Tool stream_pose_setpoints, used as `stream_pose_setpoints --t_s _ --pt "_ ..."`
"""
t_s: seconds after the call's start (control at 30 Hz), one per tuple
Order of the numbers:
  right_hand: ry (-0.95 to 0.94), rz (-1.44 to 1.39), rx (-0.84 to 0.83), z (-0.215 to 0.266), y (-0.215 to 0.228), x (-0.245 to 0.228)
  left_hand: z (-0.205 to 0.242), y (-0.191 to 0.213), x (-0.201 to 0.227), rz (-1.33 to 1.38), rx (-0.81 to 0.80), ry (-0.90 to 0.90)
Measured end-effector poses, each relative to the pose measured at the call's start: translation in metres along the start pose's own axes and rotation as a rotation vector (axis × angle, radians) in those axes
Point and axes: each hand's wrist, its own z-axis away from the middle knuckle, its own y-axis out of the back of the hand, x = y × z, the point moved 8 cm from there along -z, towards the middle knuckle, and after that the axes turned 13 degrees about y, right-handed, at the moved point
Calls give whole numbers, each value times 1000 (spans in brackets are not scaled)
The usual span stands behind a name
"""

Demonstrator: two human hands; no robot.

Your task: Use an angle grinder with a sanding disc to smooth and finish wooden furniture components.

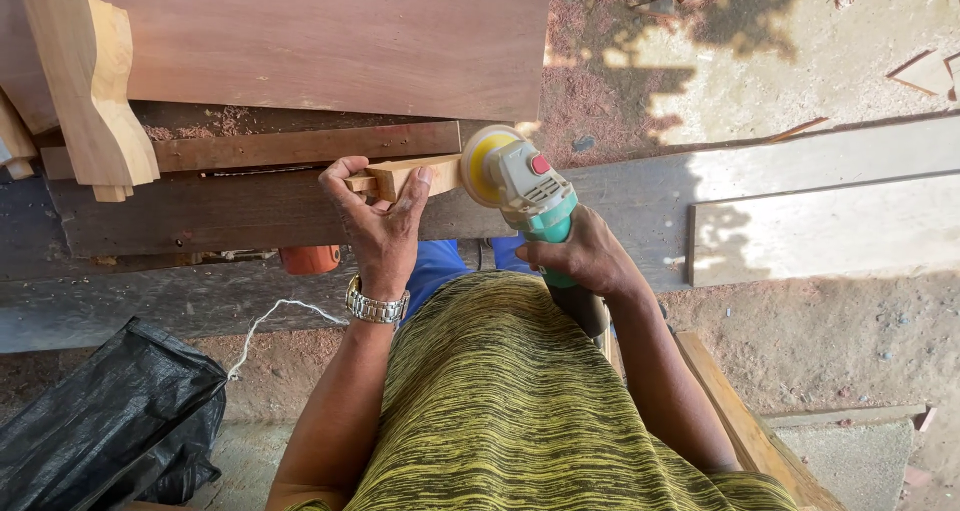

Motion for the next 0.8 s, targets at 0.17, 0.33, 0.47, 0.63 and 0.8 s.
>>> stream_pose_setpoints --t_s 0.17,0.33,0.47,0.63,0.8 --pt "8 43 28 2 9 0 -1 1 0 -13 5 2" --pt "-27 105 65 4 15 5 -1 -1 -1 22 -12 9" --pt "-29 135 51 2 14 4 0 -1 3 -38 3 -12" --pt "-18 118 30 -1 8 1 0 -1 3 -32 8 -14" --pt "15 21 -3 -2 3 -9 -1 -2 1 28 -19 -14"
